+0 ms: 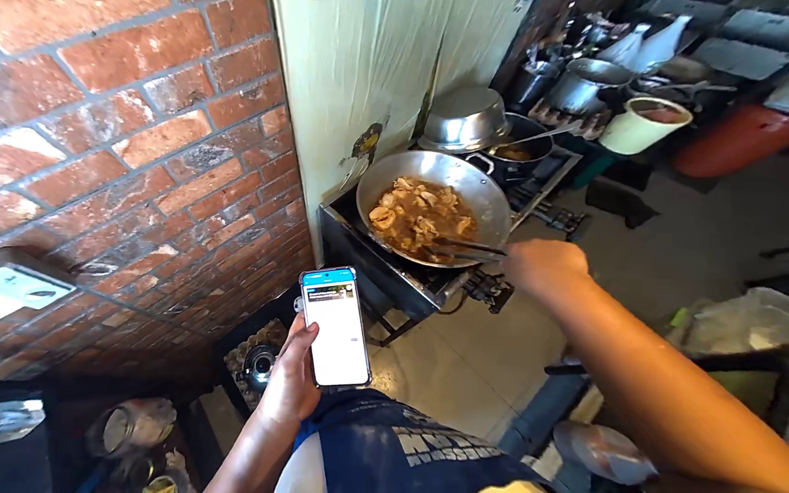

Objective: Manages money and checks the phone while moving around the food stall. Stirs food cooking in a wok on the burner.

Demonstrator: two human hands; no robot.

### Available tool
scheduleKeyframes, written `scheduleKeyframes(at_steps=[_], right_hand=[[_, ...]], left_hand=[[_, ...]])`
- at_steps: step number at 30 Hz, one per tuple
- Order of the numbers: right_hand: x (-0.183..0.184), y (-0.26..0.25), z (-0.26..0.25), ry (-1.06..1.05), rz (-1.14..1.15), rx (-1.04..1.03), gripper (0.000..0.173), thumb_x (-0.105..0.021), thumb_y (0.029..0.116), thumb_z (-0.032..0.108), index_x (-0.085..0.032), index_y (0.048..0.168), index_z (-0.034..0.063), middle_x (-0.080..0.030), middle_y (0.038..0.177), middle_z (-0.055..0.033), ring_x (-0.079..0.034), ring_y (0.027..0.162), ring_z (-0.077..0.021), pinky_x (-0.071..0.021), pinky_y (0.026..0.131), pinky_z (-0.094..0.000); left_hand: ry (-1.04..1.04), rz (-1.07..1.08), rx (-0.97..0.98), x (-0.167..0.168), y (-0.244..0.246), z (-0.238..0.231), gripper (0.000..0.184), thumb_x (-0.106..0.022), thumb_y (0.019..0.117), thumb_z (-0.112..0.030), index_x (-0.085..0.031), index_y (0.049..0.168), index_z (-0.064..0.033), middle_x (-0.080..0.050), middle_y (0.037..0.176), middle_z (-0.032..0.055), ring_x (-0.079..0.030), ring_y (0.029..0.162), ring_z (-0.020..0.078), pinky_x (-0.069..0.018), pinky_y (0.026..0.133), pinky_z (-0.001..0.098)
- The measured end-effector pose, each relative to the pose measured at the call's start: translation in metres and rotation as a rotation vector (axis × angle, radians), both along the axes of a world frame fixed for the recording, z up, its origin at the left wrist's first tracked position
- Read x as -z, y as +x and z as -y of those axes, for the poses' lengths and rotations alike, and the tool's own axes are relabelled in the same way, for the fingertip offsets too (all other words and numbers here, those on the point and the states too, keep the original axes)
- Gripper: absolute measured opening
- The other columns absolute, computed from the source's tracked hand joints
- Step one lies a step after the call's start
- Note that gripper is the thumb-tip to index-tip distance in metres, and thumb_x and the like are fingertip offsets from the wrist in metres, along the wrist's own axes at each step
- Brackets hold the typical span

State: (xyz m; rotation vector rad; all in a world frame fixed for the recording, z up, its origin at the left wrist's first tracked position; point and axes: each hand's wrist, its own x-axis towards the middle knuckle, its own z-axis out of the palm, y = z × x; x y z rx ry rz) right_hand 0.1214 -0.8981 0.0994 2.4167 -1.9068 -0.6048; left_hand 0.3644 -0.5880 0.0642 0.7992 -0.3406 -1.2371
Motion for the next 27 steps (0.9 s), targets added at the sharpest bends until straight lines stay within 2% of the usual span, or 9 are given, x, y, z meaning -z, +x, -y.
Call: scheduleKeyframes(at_steps=[3, 5, 9, 12, 15, 18, 19, 23, 27], right_hand=[[0.008, 0.003, -0.002, 0.000, 0.022, -0.092, 0.035, -0.065, 0.0999, 0.028, -0.069, 0.124, 0.0026, -0.066, 0.121, -0.0299, -0.065, 0.105, -0.0521, -0.0511, 0.078, -0.0711], [0.020, 0.011, 0.000, -0.009, 0.010, -0.148, 0.040, -0.065, 0.1000, 0.028, -0.066, 0.132, 0.0027, -0.064, 0.124, -0.0314, -0.065, 0.107, -0.0526, -0.0514, 0.080, -0.0702], [0.041, 0.023, 0.007, -0.019, -0.020, -0.211, 0.040, -0.065, 0.0995, 0.025, -0.065, 0.133, 0.0024, -0.064, 0.123, -0.0314, -0.064, 0.108, -0.0516, -0.0526, 0.081, -0.0669], [0.048, 0.018, 0.013, 0.018, -0.015, -0.219, 0.043, -0.064, 0.1007, 0.028, -0.063, 0.136, 0.0028, -0.063, 0.125, -0.0322, -0.065, 0.109, -0.0517, -0.0520, 0.083, -0.0682], [0.037, 0.006, 0.013, 0.008, -0.067, -0.229, 0.041, -0.063, 0.1002, 0.032, -0.066, 0.128, 0.0021, -0.067, 0.120, -0.0297, -0.066, 0.108, -0.0501, -0.0523, 0.082, -0.0682], [0.016, -0.003, 0.004, -0.002, -0.101, -0.208, 0.036, -0.062, 0.1008, 0.031, -0.070, 0.110, -0.0025, -0.069, 0.112, -0.0307, -0.067, 0.104, -0.0517, -0.0514, 0.080, -0.0696], [0.010, -0.006, 0.002, -0.007, -0.104, -0.200, 0.037, -0.060, 0.1014, 0.032, -0.071, 0.108, -0.0033, -0.069, 0.110, -0.0311, -0.067, 0.103, -0.0521, -0.0511, 0.079, -0.0703], [-0.008, -0.021, 0.001, -0.022, -0.061, -0.183, 0.036, -0.061, 0.1013, 0.032, -0.071, 0.105, -0.0023, -0.069, 0.104, -0.0337, -0.066, 0.101, -0.0554, -0.0485, 0.078, -0.0744], [-0.001, -0.024, 0.016, -0.010, -0.054, -0.196, 0.039, -0.060, 0.1014, 0.033, -0.072, 0.101, -0.0042, -0.069, 0.104, -0.0348, -0.066, 0.103, -0.0553, -0.0483, 0.079, -0.0752]], left_hand=[[0.023, 0.044, 0.002, 0.001, 0.000, -0.001, 0.055, -0.042, 0.1046, -0.029, -0.029, 0.154, -0.0102, -0.063, 0.131, 0.0172, -0.066, 0.117, 0.0281, -0.0564, 0.099, 0.0474], [0.030, 0.066, -0.004, 0.001, 0.000, -0.001, 0.050, -0.037, 0.1071, -0.029, -0.031, 0.153, -0.0095, -0.063, 0.130, 0.0174, -0.066, 0.116, 0.0284, -0.0560, 0.099, 0.0477], [0.055, 0.092, -0.024, 0.003, -0.001, -0.001, 0.051, -0.038, 0.1077, -0.030, -0.032, 0.154, -0.0085, -0.063, 0.131, 0.0182, -0.066, 0.116, 0.0289, -0.0558, 0.100, 0.0476], [0.050, 0.113, -0.043, 0.007, -0.002, -0.001, 0.049, -0.038, 0.1076, -0.029, -0.033, 0.152, -0.0079, -0.064, 0.128, 0.0187, -0.068, 0.114, 0.0287, -0.0569, 0.098, 0.0469], [0.094, 0.151, -0.091, 0.008, -0.001, 0.000, 0.050, -0.038, 0.1076, -0.028, -0.033, 0.153, -0.0072, -0.065, 0.127, 0.0186, -0.068, 0.112, 0.0280, -0.0579, 0.096, 0.0457], [0.156, 0.151, -0.165, 0.012, 0.006, -0.004, 0.051, -0.041, 0.1072, -0.028, -0.036, 0.153, -0.0069, -0.065, 0.128, 0.0183, -0.069, 0.112, 0.0274, -0.0584, 0.095, 0.0446], [0.171, 0.146, -0.188, 0.013, 0.009, -0.006, 0.050, -0.040, 0.1078, -0.028, -0.037, 0.153, -0.0065, -0.066, 0.127, 0.0180, -0.069, 0.111, 0.0271, -0.0587, 0.095, 0.0442], [0.230, 0.094, -0.303, 0.013, 0.028, -0.017, 0.049, -0.029, 0.1114, -0.035, -0.041, 0.149, -0.0071, -0.067, 0.124, 0.0167, -0.069, 0.111, 0.0259, -0.0578, 0.095, 0.0444], [0.224, 0.072, -0.409, 0.017, 0.047, -0.030, 0.052, -0.022, 0.1122, -0.038, -0.044, 0.146, -0.0056, -0.068, 0.122, 0.0175, -0.069, 0.110, 0.0270, -0.0581, 0.094, 0.0460]])
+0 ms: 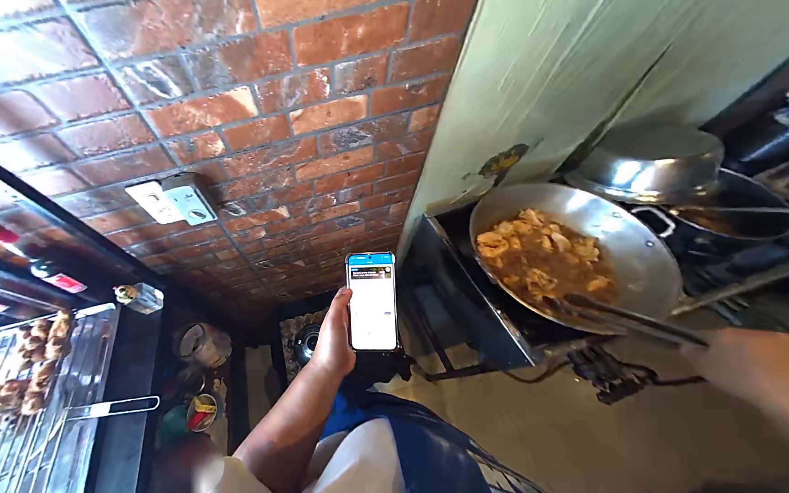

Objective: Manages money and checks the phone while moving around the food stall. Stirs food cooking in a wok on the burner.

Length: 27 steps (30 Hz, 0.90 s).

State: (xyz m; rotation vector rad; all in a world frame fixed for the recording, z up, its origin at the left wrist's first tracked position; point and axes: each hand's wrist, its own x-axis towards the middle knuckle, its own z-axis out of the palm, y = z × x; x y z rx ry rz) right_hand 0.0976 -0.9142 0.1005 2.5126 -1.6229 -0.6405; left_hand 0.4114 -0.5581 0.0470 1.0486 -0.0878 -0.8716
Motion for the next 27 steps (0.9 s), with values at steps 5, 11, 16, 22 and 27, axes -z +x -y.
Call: scheduleKeyframes(at_steps=[5, 11, 16, 22, 27], right_hand=[[0.032, 0.016, 0.008, 0.046, 0.013, 0.032, 0.045, -0.056, 0.1047, 0.039, -0.071, 0.107, -0.0039, -0.068, 0.109, -0.0354, -0.065, 0.108, -0.0551, -0.0469, 0.084, -0.0757], [0.034, -0.009, 0.027, 0.126, 0.117, -0.040, 0.038, -0.055, 0.1059, 0.035, -0.073, 0.114, 0.0026, -0.069, 0.108, -0.0342, -0.064, 0.108, -0.0559, -0.0445, 0.084, -0.0786], [0.005, -0.024, 0.012, 0.134, 0.219, 0.031, 0.044, -0.048, 0.1081, 0.040, -0.067, 0.132, 0.0091, -0.067, 0.122, -0.0328, -0.061, 0.117, -0.0557, -0.0419, 0.090, -0.0791], [-0.016, -0.019, 0.002, 0.071, 0.271, 0.104, 0.042, -0.055, 0.1056, 0.043, -0.071, 0.129, 0.0115, -0.067, 0.116, -0.0350, -0.061, 0.111, -0.0589, -0.0412, 0.086, -0.0816], [-0.032, -0.010, -0.002, 0.008, 0.144, 0.287, 0.044, -0.056, 0.1047, 0.041, -0.071, 0.117, 0.0014, -0.067, 0.115, -0.0327, -0.063, 0.111, -0.0540, -0.0454, 0.086, -0.0751]], left_hand=[[-0.036, 0.006, -0.080, 0.003, 0.015, -0.011, 0.048, -0.023, 0.1112, -0.031, -0.042, 0.148, -0.0072, -0.069, 0.120, 0.0173, -0.070, 0.108, 0.0263, -0.0589, 0.091, 0.0450], [0.015, 0.018, -0.155, 0.010, 0.027, -0.019, 0.044, -0.030, 0.1109, -0.028, -0.045, 0.146, -0.0063, -0.068, 0.118, 0.0185, -0.070, 0.105, 0.0269, -0.0593, 0.090, 0.0449], [0.085, 0.014, -0.231, 0.018, 0.032, -0.017, 0.041, -0.039, 0.1112, -0.024, -0.045, 0.146, -0.0033, -0.069, 0.114, 0.0196, -0.072, 0.099, 0.0272, -0.0617, 0.086, 0.0442], [0.081, -0.002, -0.319, 0.014, 0.034, -0.028, 0.041, -0.032, 0.1118, -0.027, -0.044, 0.144, -0.0042, -0.071, 0.110, 0.0151, -0.073, 0.096, 0.0238, -0.0626, 0.081, 0.0438], [0.115, 0.094, -0.258, 0.006, 0.023, -0.015, 0.039, -0.026, 0.1111, -0.033, -0.050, 0.133, -0.0113, -0.071, 0.107, 0.0013, -0.072, 0.096, 0.0109, -0.0625, 0.081, 0.0346]])
